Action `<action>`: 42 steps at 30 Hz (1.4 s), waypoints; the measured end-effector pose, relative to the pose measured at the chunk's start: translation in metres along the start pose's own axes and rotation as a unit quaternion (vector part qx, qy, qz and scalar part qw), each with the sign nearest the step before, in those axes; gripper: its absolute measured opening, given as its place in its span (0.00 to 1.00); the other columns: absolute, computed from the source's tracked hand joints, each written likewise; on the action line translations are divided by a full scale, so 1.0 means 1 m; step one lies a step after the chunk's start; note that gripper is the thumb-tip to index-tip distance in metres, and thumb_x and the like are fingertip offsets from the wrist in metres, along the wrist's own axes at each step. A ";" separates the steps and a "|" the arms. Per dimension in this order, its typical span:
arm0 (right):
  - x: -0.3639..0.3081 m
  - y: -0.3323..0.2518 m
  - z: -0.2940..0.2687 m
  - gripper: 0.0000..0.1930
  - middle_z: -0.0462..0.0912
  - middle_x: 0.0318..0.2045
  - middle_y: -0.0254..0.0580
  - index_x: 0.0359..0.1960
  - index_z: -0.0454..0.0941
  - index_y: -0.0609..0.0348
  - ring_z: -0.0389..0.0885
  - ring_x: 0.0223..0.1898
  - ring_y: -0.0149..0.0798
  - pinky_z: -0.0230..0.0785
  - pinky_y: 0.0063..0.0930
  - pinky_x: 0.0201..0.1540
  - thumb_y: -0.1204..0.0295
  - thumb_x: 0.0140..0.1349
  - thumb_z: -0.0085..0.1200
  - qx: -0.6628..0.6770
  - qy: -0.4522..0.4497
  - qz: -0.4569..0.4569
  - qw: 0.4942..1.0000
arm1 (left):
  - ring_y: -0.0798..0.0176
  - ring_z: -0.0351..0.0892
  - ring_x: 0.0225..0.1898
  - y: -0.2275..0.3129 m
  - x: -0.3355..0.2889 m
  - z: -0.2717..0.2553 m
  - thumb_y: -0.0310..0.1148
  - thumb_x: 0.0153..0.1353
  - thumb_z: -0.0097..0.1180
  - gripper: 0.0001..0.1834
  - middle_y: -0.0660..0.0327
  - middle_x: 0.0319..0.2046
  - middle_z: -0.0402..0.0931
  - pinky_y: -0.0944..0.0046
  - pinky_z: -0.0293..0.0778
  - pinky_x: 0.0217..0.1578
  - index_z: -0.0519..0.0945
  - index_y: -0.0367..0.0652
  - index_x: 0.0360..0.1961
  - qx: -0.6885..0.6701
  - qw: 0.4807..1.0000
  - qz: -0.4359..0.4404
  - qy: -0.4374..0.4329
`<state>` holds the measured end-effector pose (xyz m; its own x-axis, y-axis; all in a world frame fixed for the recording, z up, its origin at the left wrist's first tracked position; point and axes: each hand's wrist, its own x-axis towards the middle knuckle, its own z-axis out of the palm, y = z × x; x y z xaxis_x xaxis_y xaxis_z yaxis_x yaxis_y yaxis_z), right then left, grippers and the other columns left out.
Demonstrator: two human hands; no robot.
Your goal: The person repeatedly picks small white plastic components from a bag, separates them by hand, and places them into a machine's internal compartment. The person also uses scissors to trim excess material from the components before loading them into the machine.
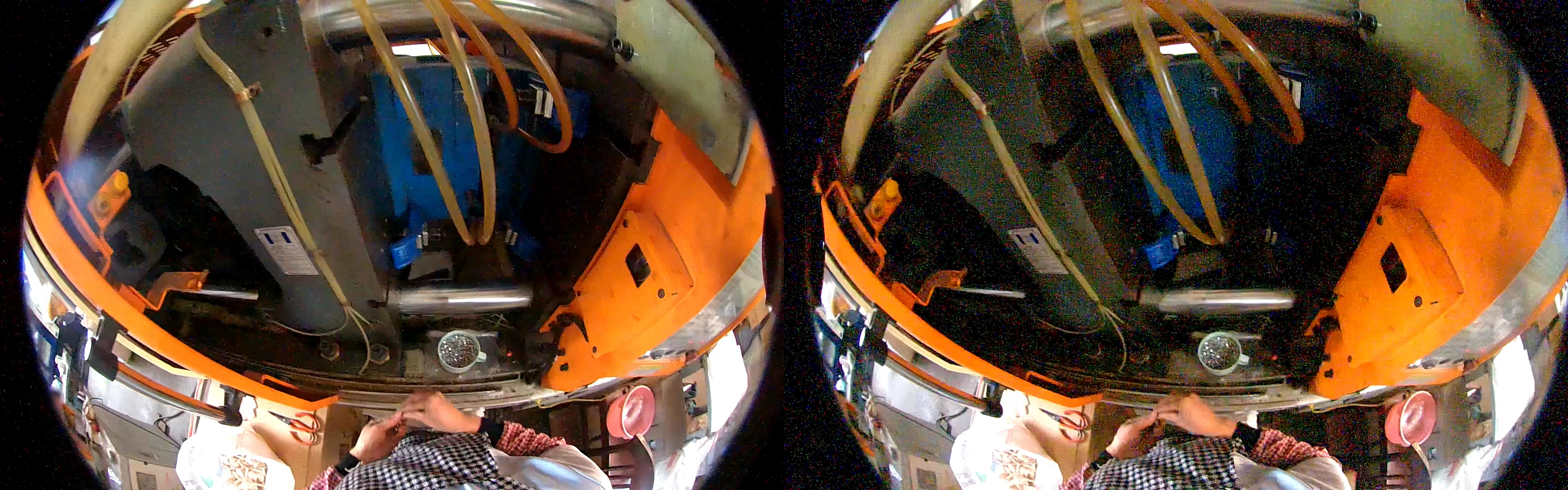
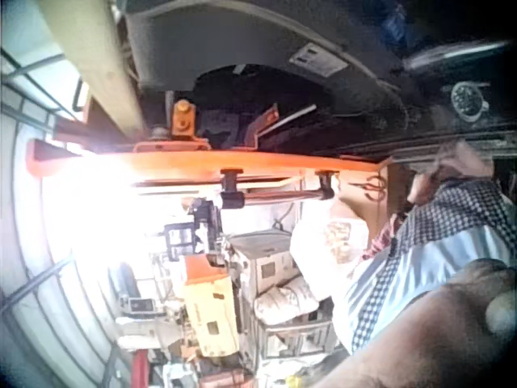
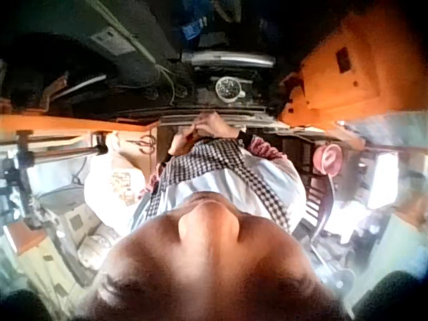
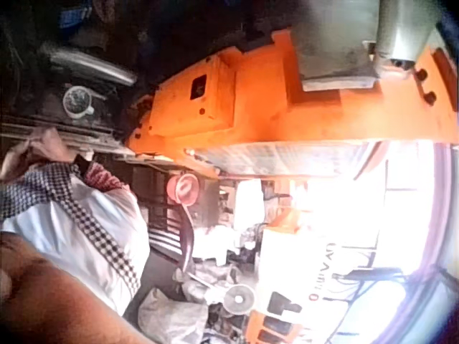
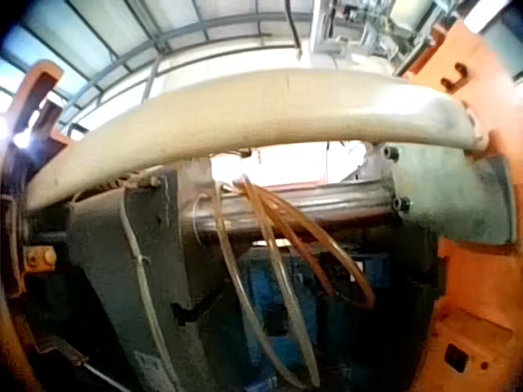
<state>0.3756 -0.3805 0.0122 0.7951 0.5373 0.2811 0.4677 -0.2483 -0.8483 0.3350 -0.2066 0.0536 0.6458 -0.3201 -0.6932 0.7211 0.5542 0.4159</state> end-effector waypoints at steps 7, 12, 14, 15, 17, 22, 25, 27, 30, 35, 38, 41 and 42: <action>0.008 -0.010 0.022 0.13 0.79 0.40 0.42 0.37 0.78 0.59 0.76 0.43 0.44 0.69 0.34 0.45 0.65 0.60 0.45 -0.038 -0.114 0.006 0.993 | 0.69 0.69 0.28 -0.017 -0.011 -0.031 0.31 0.63 0.48 0.11 0.60 0.29 0.75 0.71 0.65 0.30 0.76 0.31 0.35 0.183 0.967 0.176 0.034; 0.013 -0.017 0.026 0.12 0.79 0.41 0.42 0.38 0.78 0.59 0.75 0.45 0.45 0.67 0.35 0.48 0.66 0.60 0.46 -0.018 -0.142 -0.002 0.990 | 0.69 0.69 0.26 -0.018 -0.016 -0.029 0.31 0.63 0.49 0.12 0.58 0.27 0.76 0.71 0.65 0.27 0.77 0.30 0.36 0.032 0.990 0.121 0.062; 0.012 -0.014 0.030 0.13 0.79 0.41 0.42 0.39 0.78 0.58 0.76 0.44 0.45 0.68 0.36 0.46 0.65 0.59 0.47 -0.023 -0.140 -0.017 0.990 | 0.70 0.69 0.24 -0.017 -0.022 -0.030 0.33 0.63 0.49 0.14 0.59 0.25 0.76 0.73 0.64 0.25 0.78 0.30 0.36 0.124 0.980 0.131 0.086; 0.012 -0.017 0.030 0.13 0.80 0.42 0.41 0.39 0.79 0.59 0.76 0.44 0.44 0.68 0.35 0.46 0.65 0.59 0.48 -0.022 -0.142 -0.002 0.990 | 0.70 0.68 0.23 -0.018 -0.023 -0.029 0.34 0.63 0.49 0.14 0.60 0.24 0.75 0.74 0.63 0.24 0.78 0.30 0.35 0.116 0.981 0.132 0.083; 0.009 -0.014 0.030 0.14 0.78 0.43 0.43 0.41 0.77 0.59 0.75 0.45 0.46 0.67 0.37 0.46 0.65 0.57 0.49 -0.015 -0.153 0.008 0.988 | 0.71 0.68 0.24 -0.019 -0.022 -0.032 0.35 0.63 0.50 0.14 0.62 0.23 0.73 0.75 0.63 0.26 0.78 0.31 0.33 0.121 0.985 0.109 0.065; -0.002 -0.033 0.015 0.11 0.80 0.40 0.40 0.37 0.78 0.58 0.76 0.43 0.45 0.68 0.37 0.46 0.66 0.57 0.49 -0.084 -0.125 -0.013 0.989 | 0.70 0.71 0.31 -0.020 -0.018 -0.041 0.33 0.63 0.48 0.12 0.63 0.28 0.76 0.75 0.66 0.34 0.78 0.33 0.36 0.303 0.943 0.127 0.054; -0.010 -0.033 0.015 0.12 0.80 0.40 0.40 0.36 0.79 0.58 0.76 0.42 0.45 0.68 0.36 0.45 0.65 0.56 0.50 -0.096 -0.106 -0.012 0.990 | 0.69 0.74 0.35 -0.023 -0.006 -0.049 0.33 0.62 0.49 0.13 0.63 0.31 0.78 0.74 0.67 0.39 0.78 0.32 0.38 0.354 0.923 0.137 0.058; -0.016 -0.030 0.015 0.12 0.80 0.39 0.40 0.36 0.78 0.57 0.76 0.41 0.45 0.68 0.37 0.45 0.65 0.57 0.50 -0.093 -0.098 -0.007 0.991 | 0.65 0.75 0.35 -0.023 -0.002 -0.051 0.34 0.61 0.50 0.13 0.60 0.32 0.78 0.70 0.68 0.39 0.78 0.34 0.38 0.474 0.857 0.196 0.039; -0.028 -0.025 0.019 0.13 0.79 0.37 0.40 0.35 0.77 0.57 0.77 0.38 0.45 0.70 0.36 0.42 0.61 0.58 0.49 -0.147 -0.032 0.024 0.988 | 0.55 0.79 0.32 -0.022 0.002 -0.052 0.38 0.56 0.54 0.14 0.55 0.31 0.79 0.60 0.73 0.33 0.78 0.40 0.38 0.729 0.584 0.356 -0.017; -0.040 -0.023 0.018 0.13 0.79 0.33 0.41 0.33 0.76 0.58 0.78 0.36 0.46 0.71 0.35 0.39 0.61 0.57 0.50 -0.143 0.047 -0.018 0.988 | 0.51 0.78 0.31 -0.028 0.023 -0.071 0.40 0.53 0.57 0.12 0.54 0.29 0.78 0.57 0.74 0.32 0.78 0.47 0.36 0.740 0.578 0.343 -0.042; -0.045 -0.027 0.016 0.12 0.79 0.34 0.41 0.33 0.76 0.59 0.77 0.37 0.46 0.70 0.35 0.41 0.62 0.57 0.50 -0.153 0.049 -0.020 0.987 | 0.53 0.79 0.31 -0.031 0.036 -0.081 0.40 0.52 0.58 0.14 0.55 0.29 0.78 0.58 0.74 0.33 0.78 0.47 0.39 0.720 0.600 0.340 -0.075; -0.050 -0.029 0.014 0.11 0.79 0.34 0.41 0.33 0.76 0.59 0.77 0.38 0.45 0.70 0.35 0.42 0.64 0.57 0.50 -0.131 0.064 0.002 0.989 | 0.53 0.79 0.33 -0.032 0.024 -0.063 0.40 0.53 0.58 0.15 0.56 0.31 0.79 0.59 0.74 0.35 0.78 0.48 0.41 0.766 0.557 0.318 -0.039; -0.050 -0.030 0.014 0.11 0.79 0.34 0.41 0.33 0.76 0.59 0.77 0.39 0.45 0.69 0.35 0.43 0.64 0.57 0.50 -0.115 0.073 0.007 0.991 | 0.53 0.79 0.33 -0.034 0.028 -0.068 0.39 0.53 0.58 0.15 0.56 0.32 0.79 0.59 0.74 0.36 0.78 0.48 0.42 0.773 0.535 0.338 -0.037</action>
<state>0.3163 -0.3889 0.0173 0.8416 0.4148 0.3458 0.5184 -0.4411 -0.7326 0.3111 -0.1822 -0.0199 0.8575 -0.5090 -0.0751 -0.3752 -0.7184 0.5858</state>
